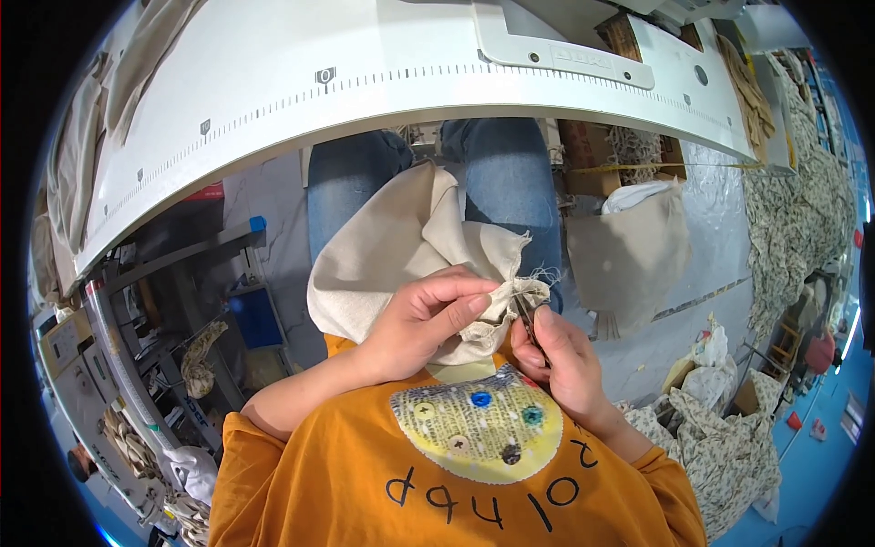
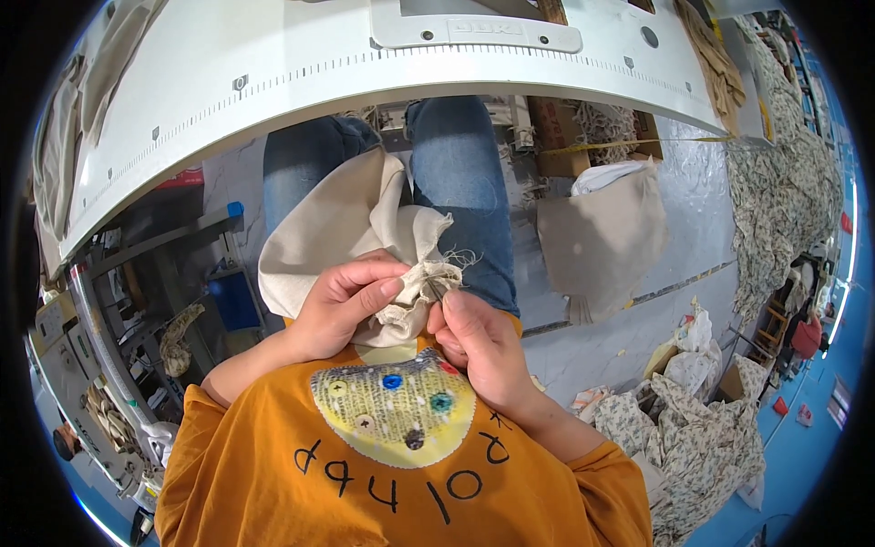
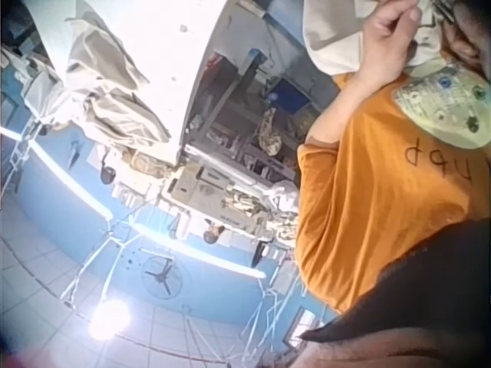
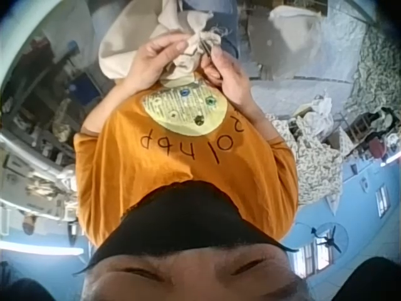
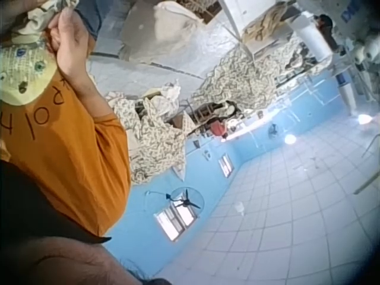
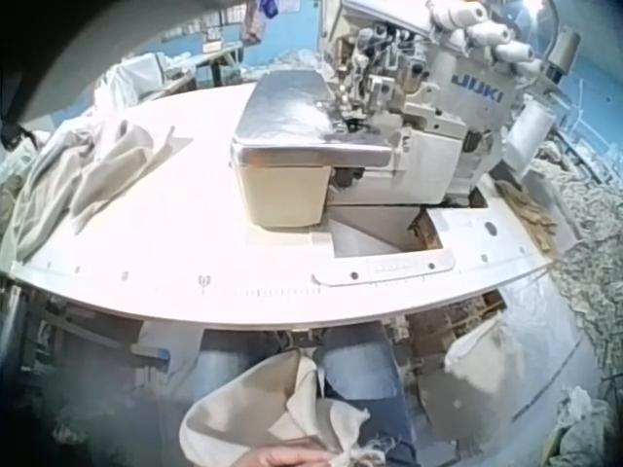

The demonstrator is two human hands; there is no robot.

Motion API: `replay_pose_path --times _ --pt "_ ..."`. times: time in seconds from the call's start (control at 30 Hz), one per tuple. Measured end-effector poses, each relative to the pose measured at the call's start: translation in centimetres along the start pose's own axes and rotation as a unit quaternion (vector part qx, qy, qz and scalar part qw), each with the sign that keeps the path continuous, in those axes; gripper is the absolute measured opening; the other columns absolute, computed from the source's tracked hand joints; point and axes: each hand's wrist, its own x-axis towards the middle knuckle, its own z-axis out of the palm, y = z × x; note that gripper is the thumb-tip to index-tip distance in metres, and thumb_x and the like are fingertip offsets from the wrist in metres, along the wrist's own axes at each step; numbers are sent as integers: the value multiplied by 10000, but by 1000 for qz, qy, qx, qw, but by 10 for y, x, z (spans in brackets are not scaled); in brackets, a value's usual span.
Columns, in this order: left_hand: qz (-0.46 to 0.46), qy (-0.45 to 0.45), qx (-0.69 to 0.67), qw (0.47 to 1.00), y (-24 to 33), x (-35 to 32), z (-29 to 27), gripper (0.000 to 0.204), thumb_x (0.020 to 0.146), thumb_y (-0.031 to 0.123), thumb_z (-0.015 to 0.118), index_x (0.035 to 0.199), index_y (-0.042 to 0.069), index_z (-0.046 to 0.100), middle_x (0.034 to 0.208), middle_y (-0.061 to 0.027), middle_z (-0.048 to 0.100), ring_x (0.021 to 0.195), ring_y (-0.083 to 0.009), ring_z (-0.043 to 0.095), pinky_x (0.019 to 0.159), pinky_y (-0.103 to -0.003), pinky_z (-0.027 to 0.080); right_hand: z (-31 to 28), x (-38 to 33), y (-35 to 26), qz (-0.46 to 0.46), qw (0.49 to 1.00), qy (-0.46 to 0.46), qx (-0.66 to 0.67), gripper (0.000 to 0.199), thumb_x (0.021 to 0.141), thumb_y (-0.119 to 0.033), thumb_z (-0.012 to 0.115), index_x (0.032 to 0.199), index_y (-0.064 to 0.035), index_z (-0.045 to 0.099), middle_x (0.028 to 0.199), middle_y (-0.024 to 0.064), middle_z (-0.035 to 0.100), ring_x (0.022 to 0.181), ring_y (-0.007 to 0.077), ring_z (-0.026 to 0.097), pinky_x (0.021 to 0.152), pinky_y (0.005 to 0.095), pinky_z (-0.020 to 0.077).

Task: The worker is using small thread snips to manually unpick and remove stitches from a piece of beige fabric.

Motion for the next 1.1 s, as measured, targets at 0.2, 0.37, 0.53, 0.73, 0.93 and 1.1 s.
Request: replay_pose_path --times 0.2,0.37,0.53,0.73,0.93,1.1 --pt "8 1 12 1000 -1 0 -1 236 915 127 515 1097 -2 592 908 3 548 845 -54 493 757 -197 396 0 -1 1 -8 1000 17 3 329 966 -311 386 840 -37 516 583 -77 309 504 24 231 465 191 194" --pt "13 3 14 1000 -1 0 0 229 911 120 521 1093 3 596 904 3 546 829 -54 489 746 -197 394 1 -1 0 -8 1000 11 2 332 970 -311 377 842 -38 514 587 -77 313 501 25 230 465 191 198" --pt "17 -8 23 1000 -2 0 -1 222 908 111 525 1090 11 602 907 -3 551 837 -54 497 753 -196 395 2 0 -2 -9 1000 6 4 336 972 -316 367 833 -44 506 594 -70 321 499 26 230 464 190 203" --pt "20 -15 18 1000 -2 0 0 221 904 108 530 1089 11 601 912 -7 553 843 -56 501 752 -197 397 -1 2 0 -4 1000 -6 10 342 975 -304 355 812 -41 500 592 -66 322 498 26 232 462 189 201" --pt "30 -9 36 999 -3 1 0 214 905 107 527 1080 10 602 897 -6 543 815 -56 491 731 -199 393 1 -4 -4 -162 983 74 -46 306 939 -283 438 818 -17 529 601 -70 364 513 6 255 466 180 204" --pt "42 -5 67 997 -3 0 -1 194 902 108 531 1051 13 610 868 -7 535 783 -55 480 709 -197 388 4 18 -8 -229 921 169 -267 130 777 -85 680 843 -2 604 637 -57 467 564 7 361 504 161 301"
